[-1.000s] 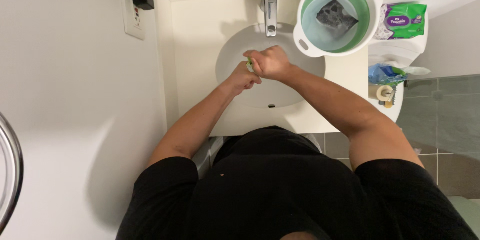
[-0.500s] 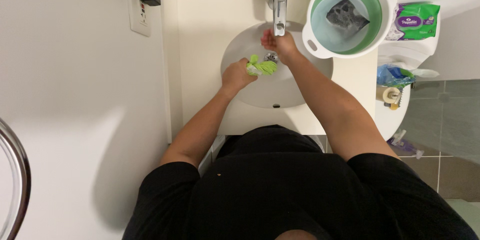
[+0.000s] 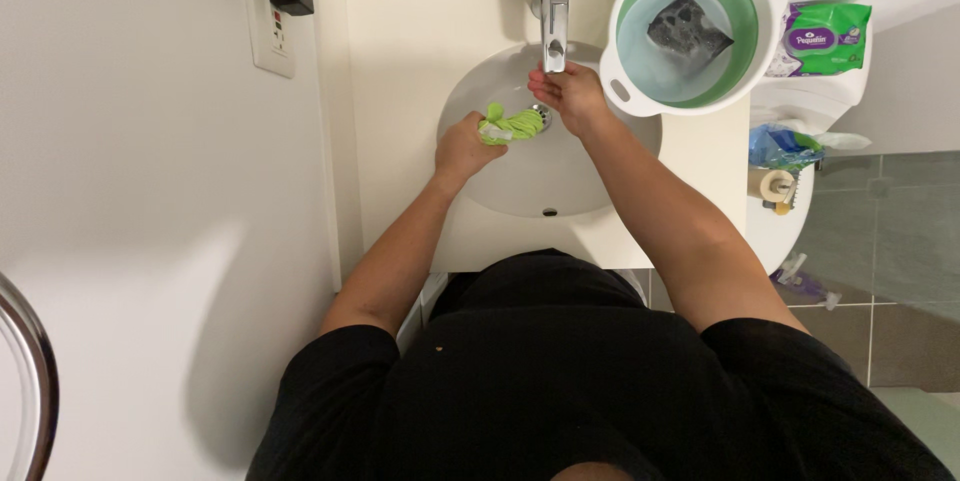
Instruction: The person wrings out a green cloth in a sink, then uses it to wipe down the surface and sides of a bathroom vanity and cabinet.
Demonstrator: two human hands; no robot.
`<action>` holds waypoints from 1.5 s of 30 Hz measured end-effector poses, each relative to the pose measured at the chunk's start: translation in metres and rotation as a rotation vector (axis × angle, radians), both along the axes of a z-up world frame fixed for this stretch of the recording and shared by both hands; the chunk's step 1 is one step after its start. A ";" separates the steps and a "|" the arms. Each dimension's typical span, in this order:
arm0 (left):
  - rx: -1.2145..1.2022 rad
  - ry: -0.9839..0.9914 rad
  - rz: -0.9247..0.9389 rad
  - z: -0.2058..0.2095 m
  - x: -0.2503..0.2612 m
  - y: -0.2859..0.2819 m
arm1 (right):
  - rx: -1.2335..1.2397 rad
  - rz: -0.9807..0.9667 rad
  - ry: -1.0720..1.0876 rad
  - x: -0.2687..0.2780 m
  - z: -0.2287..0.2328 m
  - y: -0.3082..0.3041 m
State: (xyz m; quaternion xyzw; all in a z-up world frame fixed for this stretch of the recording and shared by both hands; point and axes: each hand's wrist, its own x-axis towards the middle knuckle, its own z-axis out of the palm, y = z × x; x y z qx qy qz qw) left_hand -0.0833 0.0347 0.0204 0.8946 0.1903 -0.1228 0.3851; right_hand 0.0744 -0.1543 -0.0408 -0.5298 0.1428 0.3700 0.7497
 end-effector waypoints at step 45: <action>-0.100 -0.251 0.133 0.056 -0.042 -0.061 | -0.394 0.337 -0.493 -0.024 0.089 -0.036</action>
